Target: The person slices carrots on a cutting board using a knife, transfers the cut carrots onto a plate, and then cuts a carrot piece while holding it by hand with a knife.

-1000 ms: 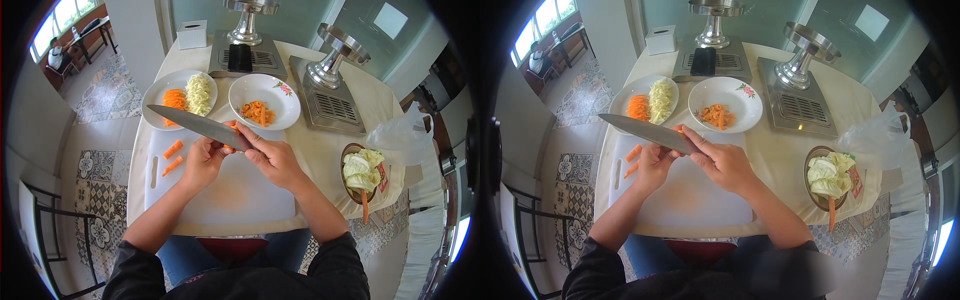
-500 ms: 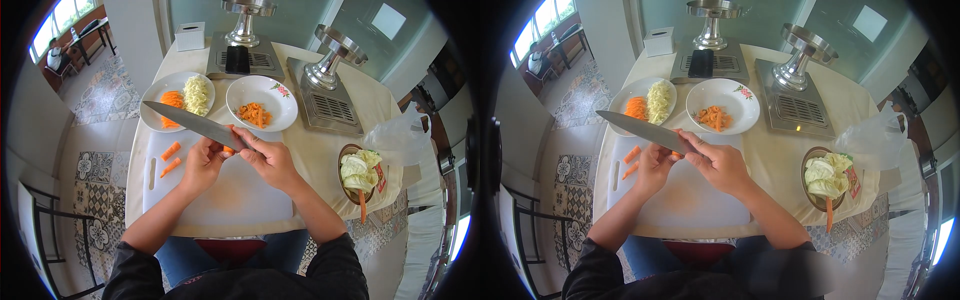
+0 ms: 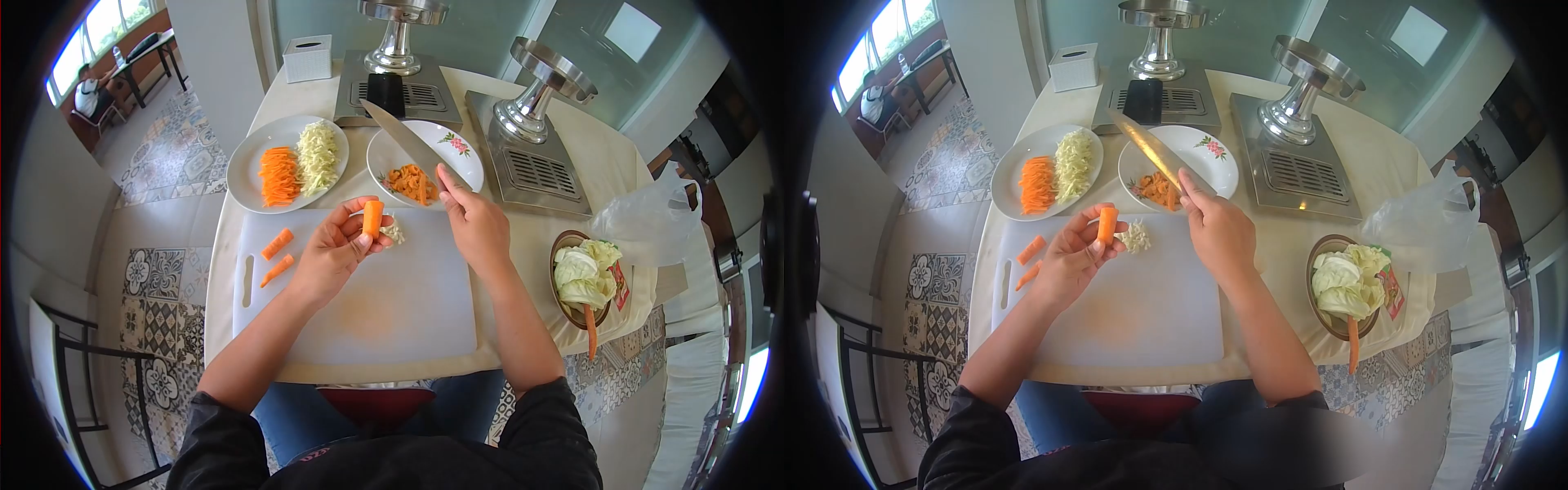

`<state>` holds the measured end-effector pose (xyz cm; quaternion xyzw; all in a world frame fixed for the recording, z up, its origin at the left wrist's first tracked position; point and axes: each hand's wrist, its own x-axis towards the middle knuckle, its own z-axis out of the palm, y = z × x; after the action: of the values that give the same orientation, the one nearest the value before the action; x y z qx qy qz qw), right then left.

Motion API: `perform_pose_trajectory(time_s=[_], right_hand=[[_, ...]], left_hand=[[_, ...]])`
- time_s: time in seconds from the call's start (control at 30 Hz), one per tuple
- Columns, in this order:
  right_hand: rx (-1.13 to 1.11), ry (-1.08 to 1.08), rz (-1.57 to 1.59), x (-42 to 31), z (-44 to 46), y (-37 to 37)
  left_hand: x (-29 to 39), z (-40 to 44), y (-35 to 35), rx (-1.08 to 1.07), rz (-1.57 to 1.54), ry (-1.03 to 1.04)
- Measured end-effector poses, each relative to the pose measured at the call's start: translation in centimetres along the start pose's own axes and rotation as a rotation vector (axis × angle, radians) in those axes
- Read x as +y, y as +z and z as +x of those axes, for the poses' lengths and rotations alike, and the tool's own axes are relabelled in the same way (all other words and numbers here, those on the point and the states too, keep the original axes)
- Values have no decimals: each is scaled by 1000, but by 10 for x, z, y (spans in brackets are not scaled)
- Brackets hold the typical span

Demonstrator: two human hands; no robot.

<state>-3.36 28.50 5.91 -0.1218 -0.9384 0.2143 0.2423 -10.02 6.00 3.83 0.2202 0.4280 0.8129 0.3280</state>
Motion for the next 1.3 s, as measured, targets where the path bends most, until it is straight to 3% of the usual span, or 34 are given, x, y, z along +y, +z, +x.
perform_pose_trajectory(time_s=[0.27, 0.5, 0.6, 0.8, 0.93, 1.07, 1.3], right_hand=[[-81, 28, -128, 4, -3, 8], [-160, 70, -214, 0, -1, 6], [-39, -2, -31, 3, -1, 9], [-130, 57, 445, -8, -5, 5], [-244, -140, 456, -25, -19, -6], [-200, -467, 392, -42, -29, -7], [-197, -482, 289, -42, -34, 4]], left_hand=[[2, -1, 5, 86, 93, -84], [0, 0, 3, 69, 130, -38], [-1, 1, 1, 48, 95, -17], [1, 2, -4, 43, -37, 28], [1, 1, -1, 87, 1, 87], [6, 1, 0, 199, 171, 54], [2, 1, -9, 158, 172, 85]])
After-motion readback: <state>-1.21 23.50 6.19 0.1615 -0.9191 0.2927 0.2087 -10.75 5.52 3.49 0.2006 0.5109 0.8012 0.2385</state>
